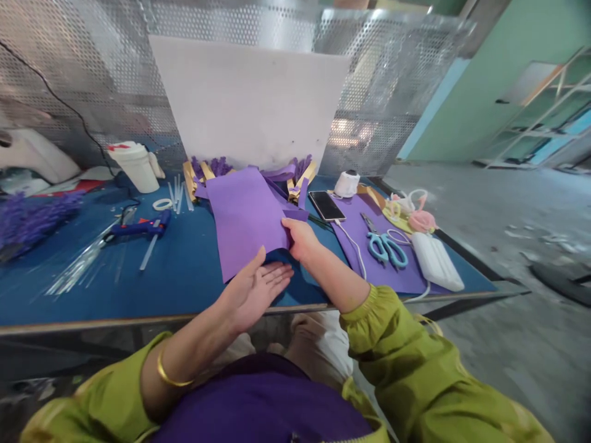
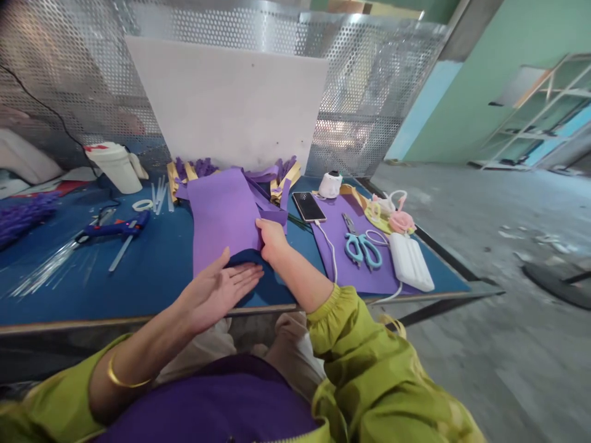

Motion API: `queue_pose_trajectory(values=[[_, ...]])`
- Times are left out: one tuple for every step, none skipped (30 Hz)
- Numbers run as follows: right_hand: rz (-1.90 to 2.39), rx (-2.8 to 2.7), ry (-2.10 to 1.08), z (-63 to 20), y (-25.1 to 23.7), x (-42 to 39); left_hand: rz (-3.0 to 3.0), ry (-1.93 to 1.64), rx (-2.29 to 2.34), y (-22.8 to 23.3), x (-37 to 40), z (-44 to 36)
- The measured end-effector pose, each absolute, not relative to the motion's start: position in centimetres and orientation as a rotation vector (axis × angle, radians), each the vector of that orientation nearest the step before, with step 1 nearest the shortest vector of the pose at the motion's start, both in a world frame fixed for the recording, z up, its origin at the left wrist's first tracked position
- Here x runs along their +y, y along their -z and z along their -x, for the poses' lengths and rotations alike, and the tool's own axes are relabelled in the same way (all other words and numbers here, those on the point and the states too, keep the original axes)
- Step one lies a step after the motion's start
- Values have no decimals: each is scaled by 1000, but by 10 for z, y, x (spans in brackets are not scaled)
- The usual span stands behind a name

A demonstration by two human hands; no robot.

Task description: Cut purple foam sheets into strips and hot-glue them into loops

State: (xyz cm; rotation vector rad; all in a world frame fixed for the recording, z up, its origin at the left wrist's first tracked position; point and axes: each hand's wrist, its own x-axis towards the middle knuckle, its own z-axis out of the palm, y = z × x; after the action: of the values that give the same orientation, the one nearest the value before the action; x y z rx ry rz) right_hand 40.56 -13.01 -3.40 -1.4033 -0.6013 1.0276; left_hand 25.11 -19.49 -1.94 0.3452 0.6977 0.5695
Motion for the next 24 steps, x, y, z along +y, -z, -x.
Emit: queue_pose_trajectory(values=[[1427, -646, -1012, -405, 32, -135, -282, -656, 688, 19, -190, -259], [1449, -691, -994, -405, 29, -141, -233, -742, 697, 20, -184, -267], [1461, -728, -973, -408, 25, -150, -193, -813, 705, 21, -177, -273], [1488, -792, -922, -414, 20, -161, -160, -863, 727, 22, -171, -279], [1525, -849, -852, -423, 15, -174, -135, -896, 747, 24, -167, -283], [1572, -922, -732, -435, 10, -189, -121, -918, 761, 26, -164, -285], [1750, -1162, -428, -450, 5, -203, -118, -931, 775, 28, -163, -286], [1978, -1292, -95, -467, 2, -218, -123, -938, 781, 29, -163, -287], [2240, -1310, 171, -486, 0, -231, -133, -939, 785, 30, -163, -286], [2506, -1262, 331, -504, -1, -244, -145, -935, 788, 31, -164, -285], [2616, -1187, 351, -521, 1, -255, -155, -925, 794, 31, -165, -285], [2702, -1161, 314, -536, 4, -263, -163, -912, 800, 31, -165, -284], [2781, -1136, 259, -549, 9, -270, -168, -895, 805, 31, -165, -283], [2807, -1133, 240, -559, 13, -275, -172, -879, 810, 30, -164, -283], [2825, -1129, 227, -567, 18, -277, -176, -863, 816, 30, -163, -283], [2831, -1126, 217, -573, 22, -277, -179, -848, 822, 29, -162, -283], [2826, -1123, 214, -577, 25, -276, -182, -836, 826, 29, -161, -282], [2819, -1116, 205, -580, 26, -273, -185, -828, 830, 29, -160, -282], [2807, -1109, 188, -584, 26, -269, -188, -823, 831, 28, -159, -282], [2790, -1102, 161, -588, 24, -264, -192, -819, 830, 28, -159, -281], [2767, -1096, 126, -592, 21, -260, -197, -816, 829, 28, -159, -281], [2738, -1088, 82, -596, 17, -255, -201, -812, 828, 28, -159, -281], [2701, -1080, 31, -601, 12, -251, -206, -809, 826, 28, -159, -280], [2655, -1071, -22, -605, 6, -248, -210, -804, 824, 29, -159, -280]])
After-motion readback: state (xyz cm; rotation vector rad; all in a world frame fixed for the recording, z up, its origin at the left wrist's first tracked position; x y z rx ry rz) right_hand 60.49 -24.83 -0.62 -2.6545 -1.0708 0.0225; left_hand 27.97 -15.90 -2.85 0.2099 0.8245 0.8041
